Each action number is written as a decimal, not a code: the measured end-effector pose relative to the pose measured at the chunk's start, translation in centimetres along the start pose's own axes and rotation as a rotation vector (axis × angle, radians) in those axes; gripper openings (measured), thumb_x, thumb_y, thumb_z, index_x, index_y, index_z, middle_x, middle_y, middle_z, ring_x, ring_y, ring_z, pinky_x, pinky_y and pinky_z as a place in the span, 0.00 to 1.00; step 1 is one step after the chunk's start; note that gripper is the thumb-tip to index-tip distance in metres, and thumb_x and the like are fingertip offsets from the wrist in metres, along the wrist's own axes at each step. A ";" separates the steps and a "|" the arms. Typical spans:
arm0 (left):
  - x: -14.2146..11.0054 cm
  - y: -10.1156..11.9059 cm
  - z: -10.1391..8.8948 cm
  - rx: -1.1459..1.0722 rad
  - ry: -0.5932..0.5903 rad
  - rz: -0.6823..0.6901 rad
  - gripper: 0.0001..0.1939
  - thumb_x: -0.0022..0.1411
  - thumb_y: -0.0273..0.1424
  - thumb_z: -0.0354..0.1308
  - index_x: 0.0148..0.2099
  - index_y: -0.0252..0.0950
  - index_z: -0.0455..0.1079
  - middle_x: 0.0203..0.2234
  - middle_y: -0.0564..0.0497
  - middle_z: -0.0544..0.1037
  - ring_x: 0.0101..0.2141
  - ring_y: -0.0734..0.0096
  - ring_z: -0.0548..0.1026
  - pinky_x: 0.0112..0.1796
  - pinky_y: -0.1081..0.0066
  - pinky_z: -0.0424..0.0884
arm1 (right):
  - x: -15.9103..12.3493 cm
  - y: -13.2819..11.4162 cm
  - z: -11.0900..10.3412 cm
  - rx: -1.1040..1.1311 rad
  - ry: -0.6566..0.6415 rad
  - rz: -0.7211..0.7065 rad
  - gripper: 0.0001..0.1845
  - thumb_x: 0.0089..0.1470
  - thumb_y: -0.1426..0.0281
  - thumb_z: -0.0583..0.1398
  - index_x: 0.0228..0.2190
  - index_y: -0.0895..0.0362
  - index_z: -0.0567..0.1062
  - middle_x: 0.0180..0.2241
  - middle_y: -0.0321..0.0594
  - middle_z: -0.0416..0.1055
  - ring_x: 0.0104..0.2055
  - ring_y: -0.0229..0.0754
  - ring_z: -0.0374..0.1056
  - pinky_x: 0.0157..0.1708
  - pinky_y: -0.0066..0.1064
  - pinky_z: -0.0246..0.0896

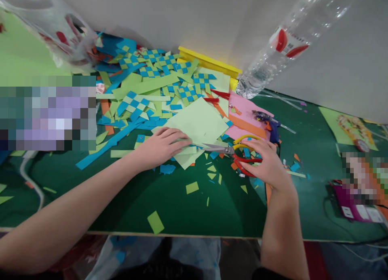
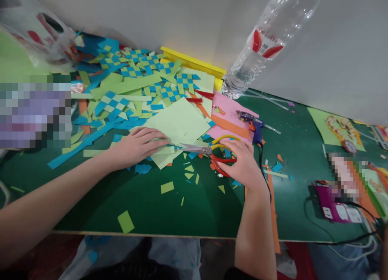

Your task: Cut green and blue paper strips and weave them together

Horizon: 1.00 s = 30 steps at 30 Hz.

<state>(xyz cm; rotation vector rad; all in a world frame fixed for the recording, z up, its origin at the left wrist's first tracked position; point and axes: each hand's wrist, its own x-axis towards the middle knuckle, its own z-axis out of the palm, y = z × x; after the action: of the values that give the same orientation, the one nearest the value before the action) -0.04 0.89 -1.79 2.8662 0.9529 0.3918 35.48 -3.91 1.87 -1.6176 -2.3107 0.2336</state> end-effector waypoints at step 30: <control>-0.7 0.9 -2.1 0.012 0.321 0.085 0.08 0.67 0.29 0.55 0.47 0.38 0.70 0.36 0.51 0.82 0.36 0.67 0.79 0.48 0.59 0.63 | 3.8 -12.3 6.2 0.500 0.095 0.061 0.06 0.56 0.64 0.63 0.35 0.52 0.78 0.33 0.37 0.78 0.37 0.43 0.73 0.42 0.37 0.67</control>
<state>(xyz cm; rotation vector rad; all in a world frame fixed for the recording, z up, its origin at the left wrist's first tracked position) -0.68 -0.21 0.24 2.9161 0.8771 0.8782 21.28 -4.34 0.47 -1.4057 -1.9287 0.6732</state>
